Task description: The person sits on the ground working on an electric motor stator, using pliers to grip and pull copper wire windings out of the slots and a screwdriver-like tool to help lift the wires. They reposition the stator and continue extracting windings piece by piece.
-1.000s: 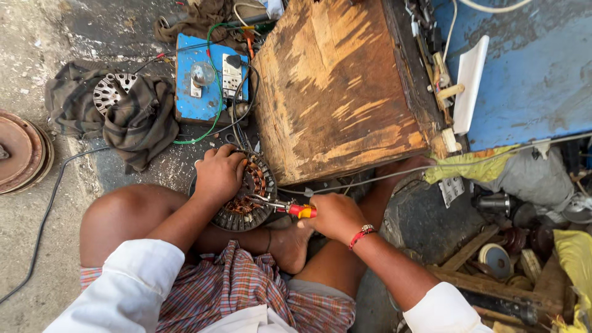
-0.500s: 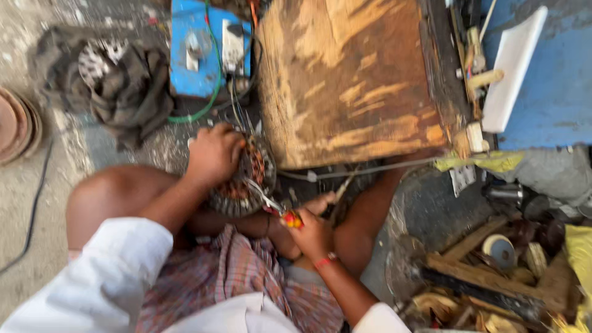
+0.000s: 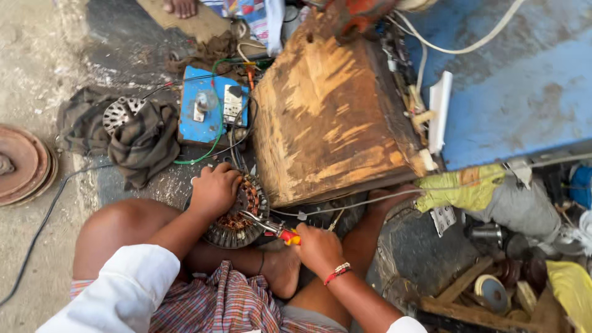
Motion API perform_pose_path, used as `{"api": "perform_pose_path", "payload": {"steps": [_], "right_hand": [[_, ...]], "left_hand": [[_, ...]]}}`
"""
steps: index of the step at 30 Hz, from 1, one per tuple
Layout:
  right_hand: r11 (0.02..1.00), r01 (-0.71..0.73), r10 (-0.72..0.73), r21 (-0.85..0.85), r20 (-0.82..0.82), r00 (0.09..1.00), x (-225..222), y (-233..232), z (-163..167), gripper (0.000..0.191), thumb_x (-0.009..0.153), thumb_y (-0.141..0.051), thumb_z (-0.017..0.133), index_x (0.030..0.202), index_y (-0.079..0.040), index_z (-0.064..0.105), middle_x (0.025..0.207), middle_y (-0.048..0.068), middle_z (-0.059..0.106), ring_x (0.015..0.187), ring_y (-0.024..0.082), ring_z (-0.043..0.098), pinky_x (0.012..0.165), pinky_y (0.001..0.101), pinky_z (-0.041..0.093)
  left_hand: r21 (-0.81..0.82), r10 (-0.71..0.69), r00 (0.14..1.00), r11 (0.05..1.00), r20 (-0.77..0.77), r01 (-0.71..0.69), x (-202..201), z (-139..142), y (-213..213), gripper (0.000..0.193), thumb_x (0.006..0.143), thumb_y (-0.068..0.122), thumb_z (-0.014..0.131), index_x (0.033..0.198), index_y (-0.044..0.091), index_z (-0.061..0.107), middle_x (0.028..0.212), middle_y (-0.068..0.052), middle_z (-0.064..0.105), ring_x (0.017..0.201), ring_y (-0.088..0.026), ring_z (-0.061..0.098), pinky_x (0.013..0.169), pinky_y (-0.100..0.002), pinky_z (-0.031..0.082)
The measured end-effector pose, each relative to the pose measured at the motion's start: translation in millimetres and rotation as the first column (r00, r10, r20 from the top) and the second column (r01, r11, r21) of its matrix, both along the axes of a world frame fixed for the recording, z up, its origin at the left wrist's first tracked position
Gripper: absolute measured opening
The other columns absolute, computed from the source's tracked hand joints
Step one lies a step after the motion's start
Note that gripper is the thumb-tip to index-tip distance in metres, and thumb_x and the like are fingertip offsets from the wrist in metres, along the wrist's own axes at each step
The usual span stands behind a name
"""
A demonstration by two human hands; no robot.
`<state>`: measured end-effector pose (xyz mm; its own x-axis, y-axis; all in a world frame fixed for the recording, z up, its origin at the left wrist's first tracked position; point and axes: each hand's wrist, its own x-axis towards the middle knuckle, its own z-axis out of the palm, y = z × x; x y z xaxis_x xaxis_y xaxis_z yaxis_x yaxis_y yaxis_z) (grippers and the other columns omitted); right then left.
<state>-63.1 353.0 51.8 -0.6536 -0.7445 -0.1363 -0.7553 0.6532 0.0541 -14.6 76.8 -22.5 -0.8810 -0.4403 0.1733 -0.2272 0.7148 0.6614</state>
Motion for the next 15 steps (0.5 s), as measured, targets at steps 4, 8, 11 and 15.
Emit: {"api": "perform_pose_path", "payload": {"steps": [4, 8, 11, 15], "right_hand": [[0.992, -0.08, 0.082, 0.102, -0.021, 0.996, -13, -12, 14, 0.026, 0.076, -0.028, 0.077, 0.088, -0.009, 0.062, 0.074, 0.014, 0.071, 0.065, 0.038, 0.07, 0.055, 0.0518, 0.053], [0.924, -0.114, 0.121, 0.365, 0.005, 0.993, -33, -31, 43, 0.018, 0.086, -0.025, 0.068, 0.092, -0.009, 0.063, 0.072, 0.014, 0.072, 0.065, 0.036, 0.072, 0.055, 0.0493, 0.056], [0.882, -0.183, 0.194, 0.434, 0.018, 0.981, -42, -61, 62, 0.017, 0.085, -0.026, 0.066, 0.086, -0.009, 0.067, 0.072, 0.014, 0.072, 0.066, 0.034, 0.073, 0.057, 0.0484, 0.056], [0.869, -0.259, 0.302, 0.421, -0.036, 0.953, -38, -106, 69, 0.011, 0.086, -0.022, 0.066, 0.08, -0.014, 0.071, 0.073, 0.014, 0.073, 0.068, 0.033, 0.073, 0.057, 0.0481, 0.056]], "left_hand": [[0.038, -0.009, 1.0, 0.999, -0.005, 0.009, -4, -7, -3, 0.02, 0.094, 0.031, 0.062, 0.105, 0.021, 0.077, 0.117, 0.002, 0.069, 0.098, -0.037, 0.063, 0.075, -0.056, 0.052], [0.056, -0.004, 1.0, 0.998, -0.026, 0.006, -6, -19, 1, 0.019, 0.096, 0.03, 0.063, 0.104, 0.02, 0.077, 0.122, 0.0, 0.068, 0.1, -0.037, 0.062, 0.073, -0.057, 0.051], [0.02, -0.037, 0.999, 0.999, 0.015, 0.037, -5, -24, 2, 0.02, 0.092, 0.029, 0.065, 0.104, 0.018, 0.076, 0.126, -0.004, 0.066, 0.101, -0.038, 0.061, 0.071, -0.056, 0.051], [0.018, -0.056, 0.998, 0.998, 0.008, 0.056, -2, -21, 0, 0.02, 0.095, 0.032, 0.064, 0.105, 0.02, 0.077, 0.125, -0.002, 0.066, 0.102, -0.036, 0.061, 0.077, -0.059, 0.05]]}}
